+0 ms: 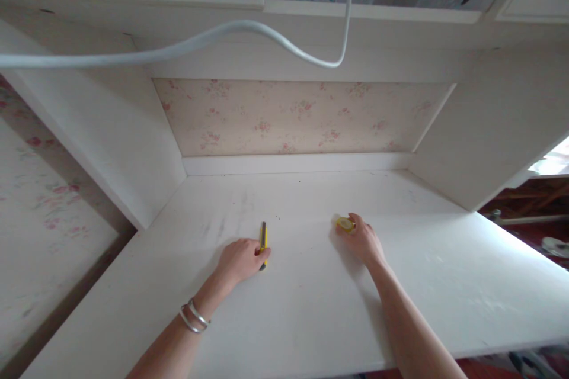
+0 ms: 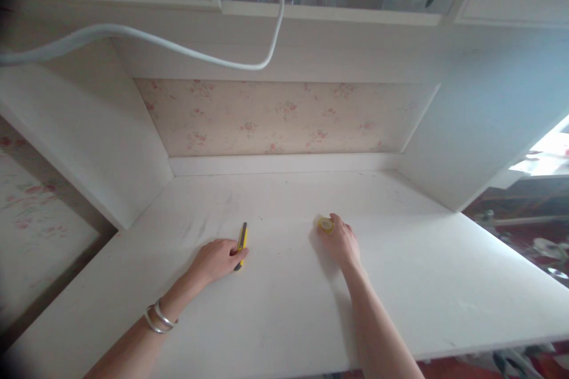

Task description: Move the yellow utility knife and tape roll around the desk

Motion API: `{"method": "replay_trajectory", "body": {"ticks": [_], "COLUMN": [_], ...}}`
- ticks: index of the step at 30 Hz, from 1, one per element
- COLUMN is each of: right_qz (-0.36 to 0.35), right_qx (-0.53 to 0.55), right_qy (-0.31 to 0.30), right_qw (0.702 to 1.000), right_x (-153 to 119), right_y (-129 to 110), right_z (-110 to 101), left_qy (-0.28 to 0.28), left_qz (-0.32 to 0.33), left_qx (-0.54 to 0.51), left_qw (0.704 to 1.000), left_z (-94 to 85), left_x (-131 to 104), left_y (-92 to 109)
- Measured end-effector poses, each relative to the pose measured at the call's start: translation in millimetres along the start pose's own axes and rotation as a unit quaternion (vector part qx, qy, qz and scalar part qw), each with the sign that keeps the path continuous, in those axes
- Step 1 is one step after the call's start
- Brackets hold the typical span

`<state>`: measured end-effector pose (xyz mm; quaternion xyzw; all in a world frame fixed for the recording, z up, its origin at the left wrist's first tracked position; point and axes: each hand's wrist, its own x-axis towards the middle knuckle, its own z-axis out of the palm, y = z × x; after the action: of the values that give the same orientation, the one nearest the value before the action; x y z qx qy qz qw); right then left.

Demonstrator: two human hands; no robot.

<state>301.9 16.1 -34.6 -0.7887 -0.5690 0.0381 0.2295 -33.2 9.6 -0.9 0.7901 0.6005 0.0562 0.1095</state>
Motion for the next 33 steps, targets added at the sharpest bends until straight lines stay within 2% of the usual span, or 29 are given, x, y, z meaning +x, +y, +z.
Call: {"method": "replay_trajectory", "body": {"ticks": [7,20,33], "right_qz": [-0.004,0.003,0.015], "right_qx": [-0.012,-0.014,-0.03], "right_qy": [0.014,-0.006,0.005], "right_qw": [1.0,1.0,0.999], "right_x": [2,-1,-3], "right_y": [1,-5,-6], "right_z": [2,-2,-4], "left_qy": [0.0,-0.015,-0.027], "left_qz": [0.001,-0.003,-0.018], "left_qx": [0.001,0.009,0.0], "left_qw": [1.0,1.0,0.999], "left_z": [-1.0,-3.6,-12.2], "left_x": [0,-1,-5], "left_y": [1,4,11]}}
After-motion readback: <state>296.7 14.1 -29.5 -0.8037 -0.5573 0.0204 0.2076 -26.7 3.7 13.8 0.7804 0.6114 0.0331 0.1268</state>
